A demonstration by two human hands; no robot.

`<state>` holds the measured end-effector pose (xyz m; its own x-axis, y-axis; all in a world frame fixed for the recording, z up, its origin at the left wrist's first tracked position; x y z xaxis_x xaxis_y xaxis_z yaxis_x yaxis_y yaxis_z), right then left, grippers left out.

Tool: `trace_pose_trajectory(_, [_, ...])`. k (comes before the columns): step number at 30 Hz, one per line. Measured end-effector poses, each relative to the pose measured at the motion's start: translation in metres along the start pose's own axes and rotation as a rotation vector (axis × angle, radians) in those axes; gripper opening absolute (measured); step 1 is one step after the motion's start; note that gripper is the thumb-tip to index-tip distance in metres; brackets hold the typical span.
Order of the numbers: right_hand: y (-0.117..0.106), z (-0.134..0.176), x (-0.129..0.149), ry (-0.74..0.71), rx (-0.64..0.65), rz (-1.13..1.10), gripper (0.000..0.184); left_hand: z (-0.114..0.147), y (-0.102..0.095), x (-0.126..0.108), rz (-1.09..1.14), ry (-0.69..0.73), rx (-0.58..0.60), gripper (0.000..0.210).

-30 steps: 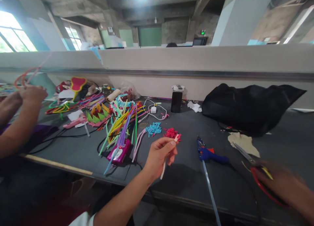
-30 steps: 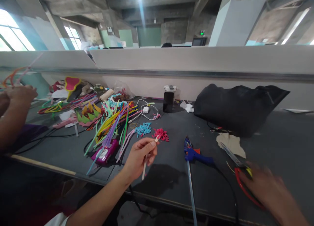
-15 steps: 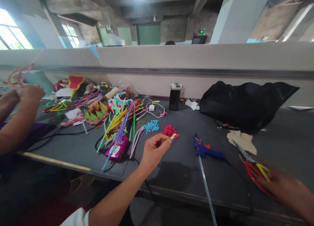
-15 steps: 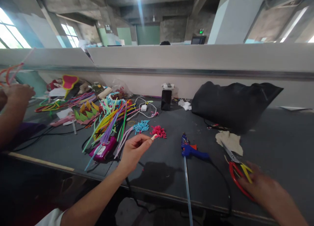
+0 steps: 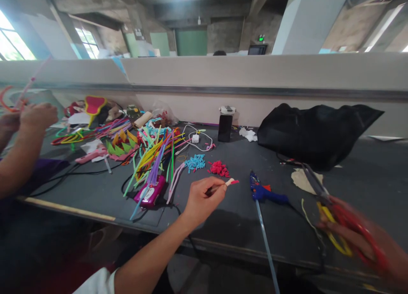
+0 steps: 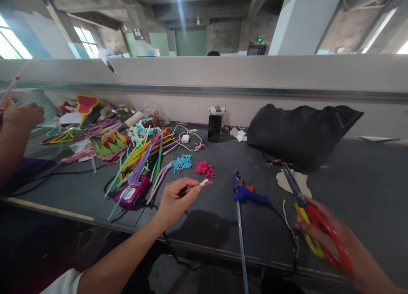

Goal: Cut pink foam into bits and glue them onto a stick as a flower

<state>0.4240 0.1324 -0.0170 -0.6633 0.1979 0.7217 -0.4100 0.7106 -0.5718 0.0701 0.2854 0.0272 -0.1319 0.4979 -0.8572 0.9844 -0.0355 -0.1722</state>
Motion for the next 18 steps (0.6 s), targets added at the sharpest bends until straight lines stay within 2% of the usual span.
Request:
trace_pose_trajectory(2, [0.015,0.005,0.018,-0.049,0.084,-0.159,0.040,0.001,0.003,-0.002,-0.007,-0.026,0.027,0.015])
trace_pose_trajectory(3, [0.019,0.008,0.028,-0.096,0.057,-0.176,0.035,0.001,0.005,-0.002,-0.007,-0.043,0.045,0.015])
trace_pose_trajectory(6, [0.029,0.022,0.064,-0.400,-0.057,0.088,0.034,0.002,0.010,0.000,0.027,-0.132,0.102,0.016])
trace_pose_trajectory(8, [0.041,0.036,0.090,-0.644,-0.046,0.143,0.036,0.003,0.013,0.005,0.072,-0.212,0.130,0.018])
trace_pose_trajectory(10, [0.050,0.046,0.108,-0.821,-0.032,0.137,0.039,0.003,0.016,0.008,0.113,-0.284,0.153,0.018])
trace_pose_trajectory(12, [0.055,0.050,0.117,-0.907,-0.043,0.169,0.039,0.003,0.018,0.011,0.148,-0.343,0.165,0.019])
trace_pose_trajectory(18, [0.056,0.053,0.126,-0.988,-0.115,0.297,0.037,0.002,0.016,0.010,0.170,-0.390,0.154,0.020])
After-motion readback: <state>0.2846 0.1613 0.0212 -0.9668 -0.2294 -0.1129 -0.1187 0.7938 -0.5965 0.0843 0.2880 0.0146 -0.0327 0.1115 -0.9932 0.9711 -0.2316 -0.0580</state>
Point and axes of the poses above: each hand's wrist, its own z-axis away from the middle knuckle, its own y-axis out of the palm, x = y × z, the point moved 7 cm from there along -z, towards the middle knuckle, and after that the axes turned 13 degrees about -x, right-handed, at the moved point
